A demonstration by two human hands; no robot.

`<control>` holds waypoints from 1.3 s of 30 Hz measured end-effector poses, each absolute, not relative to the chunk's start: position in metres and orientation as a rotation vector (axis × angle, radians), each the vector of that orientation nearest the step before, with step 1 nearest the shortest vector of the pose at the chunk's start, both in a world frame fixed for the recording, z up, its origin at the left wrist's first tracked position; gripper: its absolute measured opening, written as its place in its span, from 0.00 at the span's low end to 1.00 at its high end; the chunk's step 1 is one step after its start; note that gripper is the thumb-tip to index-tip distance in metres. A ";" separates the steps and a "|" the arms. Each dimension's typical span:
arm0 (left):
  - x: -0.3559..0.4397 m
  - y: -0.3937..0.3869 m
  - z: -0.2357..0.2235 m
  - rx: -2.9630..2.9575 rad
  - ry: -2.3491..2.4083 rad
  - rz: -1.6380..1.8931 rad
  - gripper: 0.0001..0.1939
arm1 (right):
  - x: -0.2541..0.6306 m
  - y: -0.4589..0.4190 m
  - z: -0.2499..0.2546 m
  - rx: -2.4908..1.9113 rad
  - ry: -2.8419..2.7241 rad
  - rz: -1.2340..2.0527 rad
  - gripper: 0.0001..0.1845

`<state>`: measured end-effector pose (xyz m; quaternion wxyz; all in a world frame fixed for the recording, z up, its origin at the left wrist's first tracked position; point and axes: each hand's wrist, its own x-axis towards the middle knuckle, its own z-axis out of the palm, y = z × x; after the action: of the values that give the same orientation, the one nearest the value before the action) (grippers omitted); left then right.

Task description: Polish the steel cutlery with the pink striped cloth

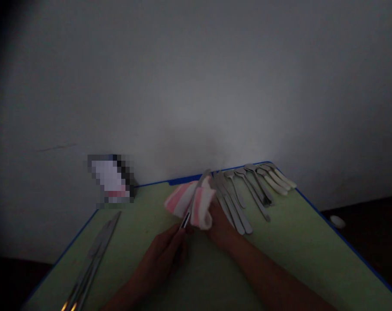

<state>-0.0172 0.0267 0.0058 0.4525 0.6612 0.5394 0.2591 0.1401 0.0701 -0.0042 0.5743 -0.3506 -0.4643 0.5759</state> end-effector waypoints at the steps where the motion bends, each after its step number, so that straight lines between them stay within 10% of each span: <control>1: -0.017 0.026 0.006 1.662 1.335 0.621 0.17 | 0.137 0.071 -0.003 -0.805 -1.136 1.379 0.10; 18: -0.012 0.007 0.009 2.258 1.472 0.197 0.10 | 0.127 0.088 -0.013 -0.624 -0.338 1.689 0.15; 39: -0.018 0.017 0.011 1.700 1.323 0.743 0.15 | 0.124 0.086 -0.006 -0.509 -0.358 1.831 0.20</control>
<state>-0.0177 0.0171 0.0112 0.4182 0.6775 0.5275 0.2963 0.1240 0.0857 -0.0060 0.5678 -0.2165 -0.1525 0.7794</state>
